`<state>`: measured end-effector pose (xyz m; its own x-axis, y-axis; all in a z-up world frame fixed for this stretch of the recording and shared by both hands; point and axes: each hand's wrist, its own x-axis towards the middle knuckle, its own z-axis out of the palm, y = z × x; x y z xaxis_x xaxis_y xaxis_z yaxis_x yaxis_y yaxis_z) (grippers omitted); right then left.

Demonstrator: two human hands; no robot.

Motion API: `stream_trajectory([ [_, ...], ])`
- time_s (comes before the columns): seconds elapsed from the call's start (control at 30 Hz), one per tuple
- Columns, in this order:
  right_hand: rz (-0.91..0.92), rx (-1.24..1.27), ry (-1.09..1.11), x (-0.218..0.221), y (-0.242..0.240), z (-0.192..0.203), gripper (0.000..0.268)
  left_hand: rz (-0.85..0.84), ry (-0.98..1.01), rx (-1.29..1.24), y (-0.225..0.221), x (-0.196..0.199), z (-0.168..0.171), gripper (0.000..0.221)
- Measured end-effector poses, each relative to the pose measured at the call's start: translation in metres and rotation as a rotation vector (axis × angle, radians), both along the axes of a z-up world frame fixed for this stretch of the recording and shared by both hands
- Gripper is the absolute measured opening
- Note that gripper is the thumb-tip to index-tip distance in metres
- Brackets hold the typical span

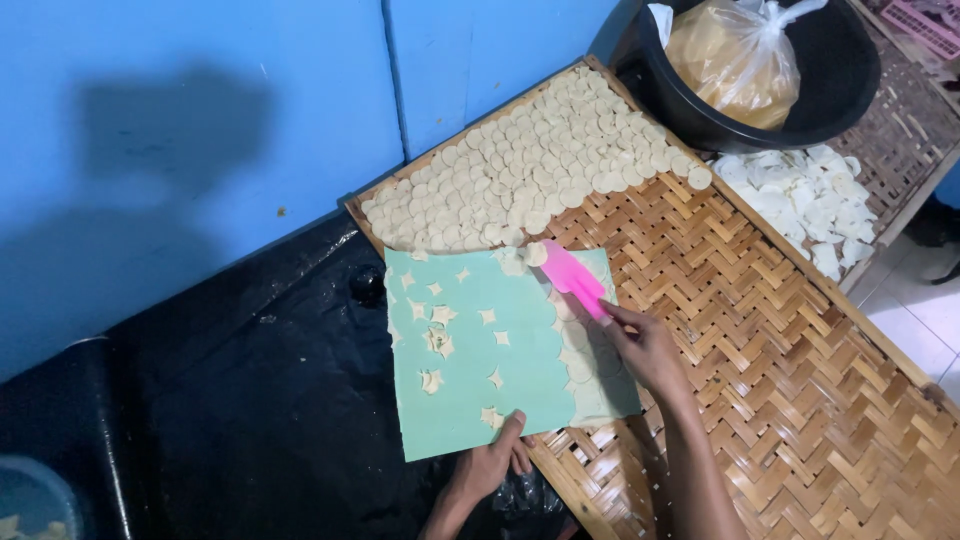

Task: The recorder uses a spatula to lift small circular pieces of dough onto a drying tray and then uses a rolling pin to flatten another piece of dough.

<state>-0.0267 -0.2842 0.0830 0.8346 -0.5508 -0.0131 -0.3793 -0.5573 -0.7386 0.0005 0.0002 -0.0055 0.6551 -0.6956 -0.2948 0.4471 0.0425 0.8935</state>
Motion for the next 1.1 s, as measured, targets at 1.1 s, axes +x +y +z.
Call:
stream_trajectory([
  [1.1, -0.429, -0.675, 0.133, 0.056, -0.119, 0.05, 0.047, 0.006, 0.0, 0.001, -0.001, 0.0, -0.002, 0.031],
])
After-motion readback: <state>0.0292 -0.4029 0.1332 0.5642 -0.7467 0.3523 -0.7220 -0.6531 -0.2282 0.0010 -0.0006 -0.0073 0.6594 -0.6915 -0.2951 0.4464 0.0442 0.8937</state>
